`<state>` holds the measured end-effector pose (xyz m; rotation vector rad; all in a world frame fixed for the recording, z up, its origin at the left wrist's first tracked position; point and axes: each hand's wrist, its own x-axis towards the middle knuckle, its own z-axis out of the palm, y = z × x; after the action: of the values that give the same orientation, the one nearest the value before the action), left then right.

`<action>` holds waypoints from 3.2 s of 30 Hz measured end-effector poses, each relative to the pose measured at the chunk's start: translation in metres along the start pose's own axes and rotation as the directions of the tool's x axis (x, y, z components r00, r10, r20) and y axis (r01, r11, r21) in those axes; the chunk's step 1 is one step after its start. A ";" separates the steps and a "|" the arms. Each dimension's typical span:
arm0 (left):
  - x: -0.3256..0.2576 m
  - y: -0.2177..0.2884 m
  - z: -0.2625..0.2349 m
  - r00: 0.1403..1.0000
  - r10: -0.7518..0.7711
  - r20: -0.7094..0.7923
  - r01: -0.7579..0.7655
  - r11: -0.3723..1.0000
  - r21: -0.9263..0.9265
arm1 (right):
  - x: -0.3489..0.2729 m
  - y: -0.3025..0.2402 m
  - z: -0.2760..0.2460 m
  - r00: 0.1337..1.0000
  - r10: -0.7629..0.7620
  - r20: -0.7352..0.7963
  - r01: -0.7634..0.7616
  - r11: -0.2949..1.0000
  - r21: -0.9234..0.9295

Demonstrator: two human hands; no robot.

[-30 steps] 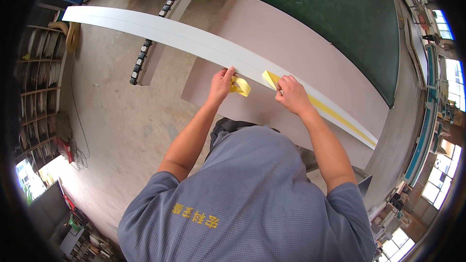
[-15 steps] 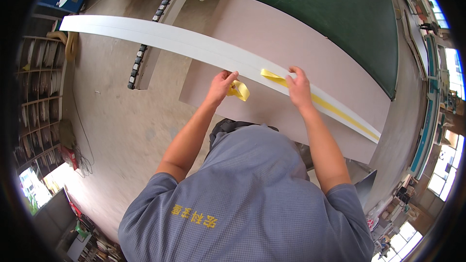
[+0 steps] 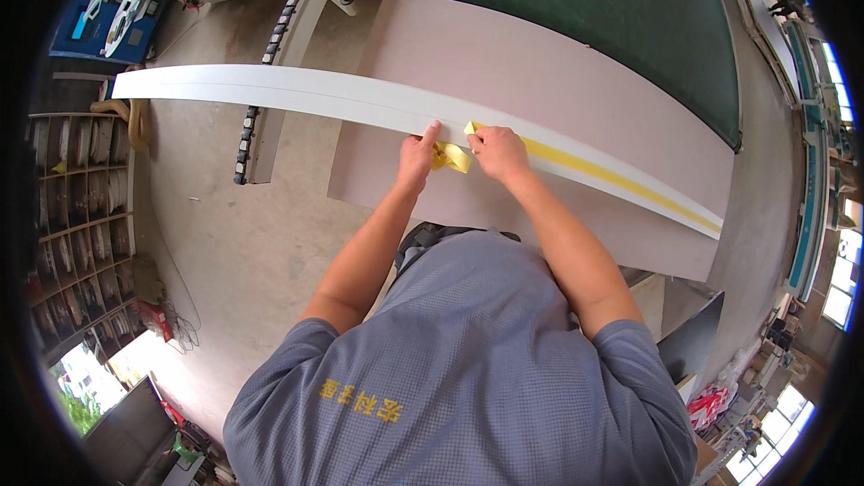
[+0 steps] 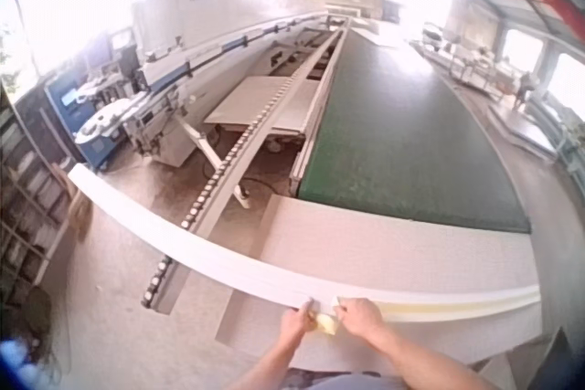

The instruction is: The person applies yellow adhesive tape to the edge of a long white panel, smoothing it down by hand and سپس peeling off the backing.

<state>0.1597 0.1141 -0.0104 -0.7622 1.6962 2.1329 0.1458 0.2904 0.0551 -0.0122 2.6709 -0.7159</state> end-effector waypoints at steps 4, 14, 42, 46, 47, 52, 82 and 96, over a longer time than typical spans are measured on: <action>-0.002 0.001 0.005 0.997 0.063 -0.052 -0.065 0.997 -0.031 | -0.014 0.019 -0.009 1.000 -0.024 0.016 0.024 1.000 0.014; 0.002 -0.003 0.005 0.990 0.028 -0.142 -0.012 0.993 0.114 | -0.073 0.070 -0.046 0.998 -0.009 0.069 0.003 0.996 0.088; -0.078 -0.035 0.062 0.986 0.072 0.148 -0.088 0.991 0.104 | -0.085 0.152 -0.096 0.898 -0.264 0.352 -0.002 0.798 0.603; -0.071 -0.016 0.044 1.000 0.018 0.014 -0.019 0.996 0.089 | -0.040 0.100 -0.100 0.984 -0.148 0.099 0.108 0.938 0.330; -0.076 -0.004 0.055 1.000 0.014 0.016 -0.016 0.995 0.102 | -0.024 0.099 -0.091 0.978 -0.208 -0.012 0.205 0.947 0.247; -0.068 -0.007 0.049 0.913 -0.190 0.361 0.095 0.959 0.266 | 0.019 0.083 -0.046 0.890 -0.258 -0.375 0.259 0.965 -0.049; -0.015 -0.007 0.034 0.980 -0.042 0.195 -0.001 0.977 0.214 | 0.054 0.081 -0.002 0.987 -0.009 -0.161 0.011 1.000 0.012; -0.014 -0.019 0.053 0.974 -0.061 0.218 0.013 0.977 0.213 | 0.062 0.102 -0.007 0.996 -0.070 -0.061 0.073 0.997 0.038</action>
<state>0.1698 0.1711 -0.0089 -0.4703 1.7351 1.8936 0.0948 0.3760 -0.0102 -0.0775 2.7244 -0.8051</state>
